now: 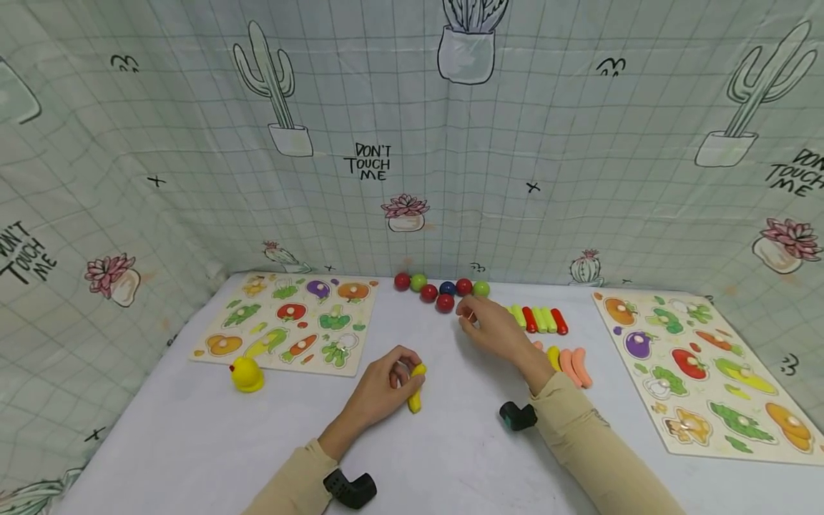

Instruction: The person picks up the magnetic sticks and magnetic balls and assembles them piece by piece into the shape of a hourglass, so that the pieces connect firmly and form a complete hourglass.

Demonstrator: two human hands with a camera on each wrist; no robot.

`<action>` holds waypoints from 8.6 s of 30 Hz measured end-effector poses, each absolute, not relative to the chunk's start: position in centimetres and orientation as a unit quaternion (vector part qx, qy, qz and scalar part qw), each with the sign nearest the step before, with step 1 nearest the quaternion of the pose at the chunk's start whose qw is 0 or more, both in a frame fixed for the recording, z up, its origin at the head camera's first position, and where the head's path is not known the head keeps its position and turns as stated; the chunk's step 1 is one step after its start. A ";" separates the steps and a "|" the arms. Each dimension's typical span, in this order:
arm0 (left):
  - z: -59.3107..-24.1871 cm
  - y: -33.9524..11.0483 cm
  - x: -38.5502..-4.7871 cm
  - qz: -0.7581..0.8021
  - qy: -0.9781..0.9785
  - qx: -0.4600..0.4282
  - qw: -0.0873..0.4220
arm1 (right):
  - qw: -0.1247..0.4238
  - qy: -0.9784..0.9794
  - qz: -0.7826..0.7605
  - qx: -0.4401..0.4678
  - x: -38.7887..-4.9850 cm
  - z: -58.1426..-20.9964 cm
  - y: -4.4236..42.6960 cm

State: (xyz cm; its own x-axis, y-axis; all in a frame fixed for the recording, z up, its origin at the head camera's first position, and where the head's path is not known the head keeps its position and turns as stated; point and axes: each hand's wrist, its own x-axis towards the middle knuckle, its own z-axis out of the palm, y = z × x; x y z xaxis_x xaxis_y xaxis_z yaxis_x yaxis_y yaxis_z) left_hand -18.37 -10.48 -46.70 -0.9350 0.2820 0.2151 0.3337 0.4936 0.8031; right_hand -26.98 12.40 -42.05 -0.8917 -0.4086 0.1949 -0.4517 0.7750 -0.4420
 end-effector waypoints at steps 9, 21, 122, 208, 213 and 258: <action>-46.8 -10.7 -18.3 -0.456 -0.871 -0.182 0.024 | 0.054 -0.942 0.255 0.211 -28.2 -43.3 10.7; -46.6 -10.5 -18.4 -0.449 -0.875 -0.180 0.019 | 0.044 -0.951 0.259 0.163 -29.5 -43.2 9.5; -46.7 -8.0 -21.9 -0.488 -0.847 -0.205 0.039 | -0.090 -0.874 0.430 0.209 -22.3 -43.6 11.8; -46.8 -8.3 -21.7 -0.435 -0.871 -0.221 0.061 | -0.079 -0.923 0.296 0.233 -23.4 -42.4 20.8; -46.8 -8.3 -21.8 -0.435 -0.871 -0.220 0.061 | -0.046 -0.927 0.276 0.249 -23.4 -42.6 20.5; -46.7 -8.2 -21.5 -0.430 -0.875 -0.219 0.050 | -0.028 -0.937 0.267 0.221 -23.4 -43.5 17.3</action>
State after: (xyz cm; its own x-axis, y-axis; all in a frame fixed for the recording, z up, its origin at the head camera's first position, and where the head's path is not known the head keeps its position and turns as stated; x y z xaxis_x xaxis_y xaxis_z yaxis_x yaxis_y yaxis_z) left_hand -21.48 -8.22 -46.72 -0.8990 0.3404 0.2755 0.4261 0.5347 0.7297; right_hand -23.37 17.29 -43.50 -0.9004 -0.4302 0.0651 -0.3998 0.7592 -0.5136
